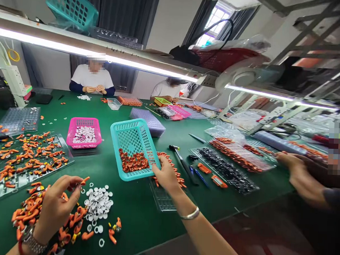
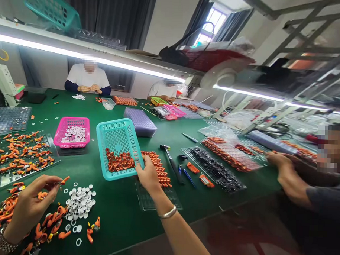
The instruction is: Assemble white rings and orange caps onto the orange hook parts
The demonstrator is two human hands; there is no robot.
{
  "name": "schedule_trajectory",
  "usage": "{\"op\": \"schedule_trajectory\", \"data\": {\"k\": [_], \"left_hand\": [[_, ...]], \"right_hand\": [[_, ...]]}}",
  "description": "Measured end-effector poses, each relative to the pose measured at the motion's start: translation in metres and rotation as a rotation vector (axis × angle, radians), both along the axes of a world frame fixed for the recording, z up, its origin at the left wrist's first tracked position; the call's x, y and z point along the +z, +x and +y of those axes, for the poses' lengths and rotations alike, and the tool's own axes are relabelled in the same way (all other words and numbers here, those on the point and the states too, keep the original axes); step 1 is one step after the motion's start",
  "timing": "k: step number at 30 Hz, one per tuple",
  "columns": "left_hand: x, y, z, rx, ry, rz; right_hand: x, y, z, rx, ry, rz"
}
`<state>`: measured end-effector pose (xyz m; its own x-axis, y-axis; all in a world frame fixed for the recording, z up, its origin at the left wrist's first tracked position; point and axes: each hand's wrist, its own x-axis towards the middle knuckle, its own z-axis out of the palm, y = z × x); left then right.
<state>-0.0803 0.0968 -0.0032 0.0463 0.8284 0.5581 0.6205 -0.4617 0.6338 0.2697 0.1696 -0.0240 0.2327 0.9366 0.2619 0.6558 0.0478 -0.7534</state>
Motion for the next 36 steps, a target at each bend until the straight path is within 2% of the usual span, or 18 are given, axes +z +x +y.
{"op": "schedule_trajectory", "data": {"k": [4, 9, 13, 22, 31, 36], "left_hand": [[-0.001, -0.002, 0.003, 0.014, 0.025, 0.044], [-0.002, -0.004, 0.006, -0.003, 0.048, 0.080], [-0.003, -0.004, 0.006, -0.006, 0.028, 0.091], [0.000, 0.000, 0.006, 0.001, 0.030, 0.096], [0.000, 0.001, 0.005, -0.011, 0.061, 0.097], [0.002, 0.002, 0.003, -0.023, 0.060, 0.080]], "right_hand": [[-0.006, -0.002, -0.047, -0.042, 0.167, -0.062], [-0.017, -0.013, -0.073, -0.082, 0.384, -0.167], [-0.021, -0.017, -0.078, -0.068, 0.503, -0.254], [-0.014, -0.022, -0.090, 0.020, 0.673, -0.446], [-0.019, -0.022, -0.101, 0.124, 0.745, -0.486], [-0.022, -0.011, -0.100, 0.117, 0.680, -0.384]]}}
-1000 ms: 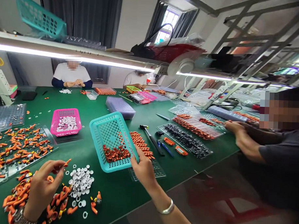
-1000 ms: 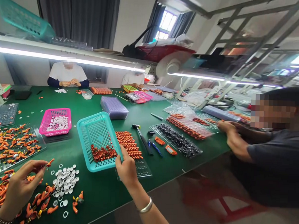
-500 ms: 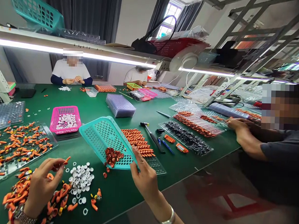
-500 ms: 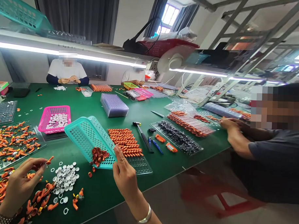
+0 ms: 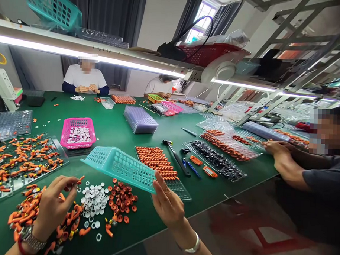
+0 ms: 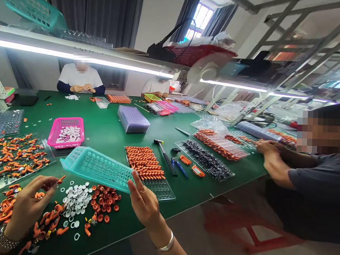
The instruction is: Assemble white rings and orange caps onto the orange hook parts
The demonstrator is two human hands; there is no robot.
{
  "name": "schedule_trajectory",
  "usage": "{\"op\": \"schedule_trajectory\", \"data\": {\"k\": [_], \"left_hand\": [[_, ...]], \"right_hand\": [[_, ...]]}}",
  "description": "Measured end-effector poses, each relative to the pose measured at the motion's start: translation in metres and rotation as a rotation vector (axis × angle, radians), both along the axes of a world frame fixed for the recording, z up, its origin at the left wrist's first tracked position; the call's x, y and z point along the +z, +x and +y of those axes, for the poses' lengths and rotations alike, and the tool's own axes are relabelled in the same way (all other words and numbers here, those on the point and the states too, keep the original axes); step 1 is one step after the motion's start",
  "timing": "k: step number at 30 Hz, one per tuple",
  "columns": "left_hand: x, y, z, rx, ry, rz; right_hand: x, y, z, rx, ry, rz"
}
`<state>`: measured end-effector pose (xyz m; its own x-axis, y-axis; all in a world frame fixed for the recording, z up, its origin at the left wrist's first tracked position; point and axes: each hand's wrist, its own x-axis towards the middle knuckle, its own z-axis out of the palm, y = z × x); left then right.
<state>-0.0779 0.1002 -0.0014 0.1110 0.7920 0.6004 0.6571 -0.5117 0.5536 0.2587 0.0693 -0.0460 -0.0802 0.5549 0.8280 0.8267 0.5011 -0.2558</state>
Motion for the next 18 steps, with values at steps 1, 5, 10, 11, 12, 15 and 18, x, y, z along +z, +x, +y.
{"op": "schedule_trajectory", "data": {"k": [1, 5, 10, 11, 12, 15, 18], "left_hand": [[0.000, 0.000, 0.000, -0.001, -0.003, -0.005], [0.000, 0.001, -0.002, -0.009, -0.007, -0.024], [-0.005, -0.001, -0.002, -0.052, -0.018, -0.055], [-0.006, -0.001, -0.002, -0.058, -0.022, -0.060], [-0.007, -0.001, -0.002, -0.063, -0.029, -0.061], [-0.009, -0.001, -0.003, -0.070, -0.059, -0.076], [-0.010, 0.001, -0.006, -0.080, -0.102, -0.103]], "right_hand": [[0.002, 0.002, 0.005, -0.013, -0.028, 0.039], [0.016, 0.002, 0.050, -0.117, -0.168, 0.254], [0.033, -0.020, 0.142, -0.107, -0.443, 0.476], [0.035, -0.026, 0.157, -0.088, -0.490, 0.510], [0.037, -0.032, 0.171, -0.068, -0.530, 0.538], [0.040, -0.047, 0.192, -0.009, -0.622, 0.574], [0.043, -0.061, 0.177, 0.054, -0.643, 0.546]]}}
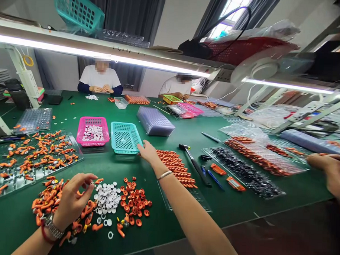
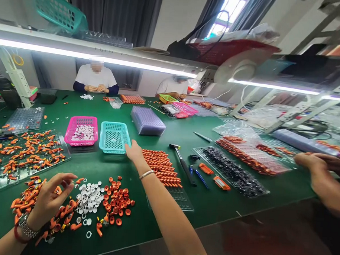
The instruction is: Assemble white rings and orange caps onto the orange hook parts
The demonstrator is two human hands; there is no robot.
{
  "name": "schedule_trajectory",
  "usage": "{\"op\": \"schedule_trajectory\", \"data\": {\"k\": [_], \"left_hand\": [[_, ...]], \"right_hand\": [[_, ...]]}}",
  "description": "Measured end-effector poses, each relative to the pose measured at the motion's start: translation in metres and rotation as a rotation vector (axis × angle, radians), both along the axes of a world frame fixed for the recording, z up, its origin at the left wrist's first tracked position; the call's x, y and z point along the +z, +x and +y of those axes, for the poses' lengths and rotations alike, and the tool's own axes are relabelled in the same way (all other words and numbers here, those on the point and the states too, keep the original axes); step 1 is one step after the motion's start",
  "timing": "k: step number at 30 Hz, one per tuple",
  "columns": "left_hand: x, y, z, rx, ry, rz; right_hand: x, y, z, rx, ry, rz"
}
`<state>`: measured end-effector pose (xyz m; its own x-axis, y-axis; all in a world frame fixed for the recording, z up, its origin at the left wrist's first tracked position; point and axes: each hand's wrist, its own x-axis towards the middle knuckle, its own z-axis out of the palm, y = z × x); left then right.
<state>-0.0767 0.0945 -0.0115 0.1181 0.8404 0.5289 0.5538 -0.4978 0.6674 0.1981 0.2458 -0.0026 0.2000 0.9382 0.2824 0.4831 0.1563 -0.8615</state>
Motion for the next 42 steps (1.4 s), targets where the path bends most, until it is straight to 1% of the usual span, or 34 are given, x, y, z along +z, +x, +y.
{"op": "schedule_trajectory", "data": {"k": [1, 3, 4, 6, 8, 9, 10, 13, 15, 19, 21, 22, 25, 26, 27, 29, 31, 33, 35, 38, 42], "left_hand": [[0.000, 0.001, -0.002, -0.006, -0.016, -0.010], [0.001, 0.005, -0.007, -0.027, -0.051, -0.028], [0.002, 0.008, -0.010, -0.041, -0.067, -0.035], [0.006, 0.015, -0.020, -0.076, -0.092, -0.042], [0.011, 0.025, -0.032, -0.125, -0.099, -0.038], [0.014, 0.029, -0.038, -0.156, -0.098, -0.030], [0.016, 0.034, -0.045, -0.185, -0.091, -0.021], [0.017, 0.046, -0.063, -0.212, -0.067, 0.027], [0.011, 0.053, -0.073, -0.228, -0.062, 0.054], [-0.007, 0.065, -0.089, -0.262, -0.073, 0.074], [-0.011, 0.071, -0.092, -0.285, -0.100, 0.072], [-0.009, 0.073, -0.091, -0.308, -0.120, 0.074], [0.002, 0.079, -0.076, -0.382, -0.195, 0.147], [0.007, 0.080, -0.067, -0.374, -0.226, 0.205], [0.011, 0.081, -0.056, -0.328, -0.218, 0.278], [0.017, 0.082, -0.034, -0.220, -0.216, 0.490], [0.018, 0.086, -0.015, -0.205, -0.228, 0.562], [0.016, 0.090, -0.004, -0.201, -0.243, 0.611], [0.012, 0.094, 0.000, -0.195, -0.257, 0.641], [0.009, 0.099, -0.001, -0.181, -0.272, 0.644], [0.014, 0.099, -0.007, -0.178, -0.285, 0.552]], "right_hand": [[0.001, -0.005, -0.014, 0.026, 0.020, -0.008], [0.002, -0.018, -0.053, 0.121, 0.082, -0.016], [0.002, -0.025, -0.076, 0.197, 0.108, -0.018], [0.001, -0.037, -0.123, 0.392, 0.135, -0.021], [-0.003, -0.046, -0.164, 0.591, 0.186, -0.002], [-0.005, -0.048, -0.179, 0.627, 0.207, 0.028], [-0.008, -0.048, -0.192, 0.629, 0.195, 0.064], [-0.016, -0.042, -0.215, 0.571, 0.111, 0.148], [-0.024, -0.035, -0.225, 0.538, 0.097, 0.170], [-0.039, -0.023, -0.243, 0.498, 0.094, 0.178], [-0.044, -0.017, -0.249, 0.500, 0.042, 0.190], [-0.045, -0.013, -0.251, 0.499, 0.016, 0.197], [-0.044, -0.001, -0.252, 0.441, -0.059, 0.241], [-0.044, 0.003, -0.251, 0.408, -0.085, 0.267], [-0.044, 0.006, -0.250, 0.378, -0.112, 0.298], [-0.044, 0.012, -0.248, 0.348, -0.169, 0.366], [-0.045, 0.017, -0.245, 0.358, -0.226, 0.422], [-0.046, 0.019, -0.243, 0.377, -0.266, 0.456], [-0.046, 0.020, -0.242, 0.383, -0.271, 0.470], [-0.043, 0.019, -0.239, 0.376, -0.273, 0.489], [-0.037, 0.015, -0.236, 0.365, -0.322, 0.559]]}}
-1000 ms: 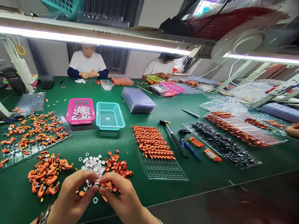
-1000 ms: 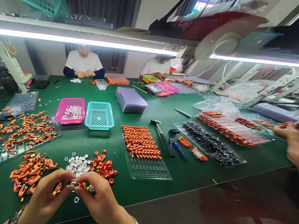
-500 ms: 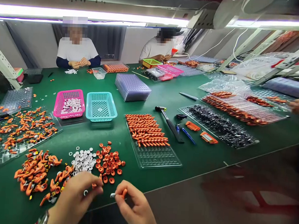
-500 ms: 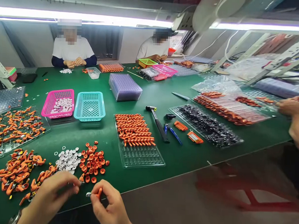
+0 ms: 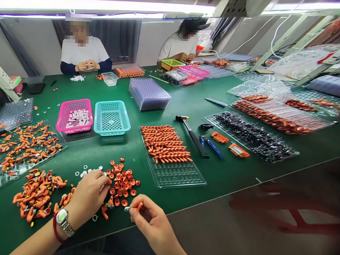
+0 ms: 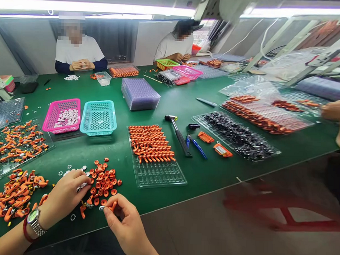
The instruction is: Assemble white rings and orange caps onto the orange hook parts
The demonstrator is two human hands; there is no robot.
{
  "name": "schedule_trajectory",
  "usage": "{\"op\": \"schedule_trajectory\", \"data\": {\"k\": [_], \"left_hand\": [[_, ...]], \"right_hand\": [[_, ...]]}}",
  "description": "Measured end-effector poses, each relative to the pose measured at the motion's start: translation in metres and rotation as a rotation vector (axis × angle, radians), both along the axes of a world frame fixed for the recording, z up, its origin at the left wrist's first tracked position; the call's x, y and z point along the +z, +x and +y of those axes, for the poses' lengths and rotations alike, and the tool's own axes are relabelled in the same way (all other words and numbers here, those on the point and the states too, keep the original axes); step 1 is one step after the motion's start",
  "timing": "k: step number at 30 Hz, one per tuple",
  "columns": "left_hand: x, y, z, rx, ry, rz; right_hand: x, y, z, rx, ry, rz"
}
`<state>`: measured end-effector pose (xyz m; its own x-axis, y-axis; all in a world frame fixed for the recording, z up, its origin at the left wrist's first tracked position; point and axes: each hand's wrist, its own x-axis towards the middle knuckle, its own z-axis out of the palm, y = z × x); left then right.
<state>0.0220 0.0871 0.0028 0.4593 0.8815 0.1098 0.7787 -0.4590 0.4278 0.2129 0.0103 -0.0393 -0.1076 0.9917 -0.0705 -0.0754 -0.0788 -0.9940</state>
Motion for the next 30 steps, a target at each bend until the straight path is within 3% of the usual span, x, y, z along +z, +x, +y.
{"op": "schedule_trajectory", "data": {"k": [5, 9, 13, 20, 27, 30], "left_hand": [[0.006, -0.003, -0.029, 0.006, -0.134, -0.242], [0.000, -0.004, -0.058, 0.144, -0.426, -0.704], [-0.004, -0.006, -0.073, 0.238, -0.555, -0.902], [-0.013, -0.011, -0.082, 0.265, -0.352, -0.819], [-0.012, -0.012, -0.086, 0.174, -0.089, -0.675], [-0.014, -0.014, -0.087, 0.144, -0.057, -0.628]], "right_hand": [[0.008, -0.010, 0.000, 0.035, -0.040, 0.093], [0.014, -0.019, -0.002, 0.062, -0.054, 0.073], [0.020, -0.025, -0.002, 0.043, -0.071, -0.007], [0.024, -0.029, -0.005, -0.006, 0.034, -0.165], [0.020, -0.033, -0.009, -0.045, 0.268, -0.353], [0.018, -0.035, -0.010, -0.065, 0.347, -0.416]]}}
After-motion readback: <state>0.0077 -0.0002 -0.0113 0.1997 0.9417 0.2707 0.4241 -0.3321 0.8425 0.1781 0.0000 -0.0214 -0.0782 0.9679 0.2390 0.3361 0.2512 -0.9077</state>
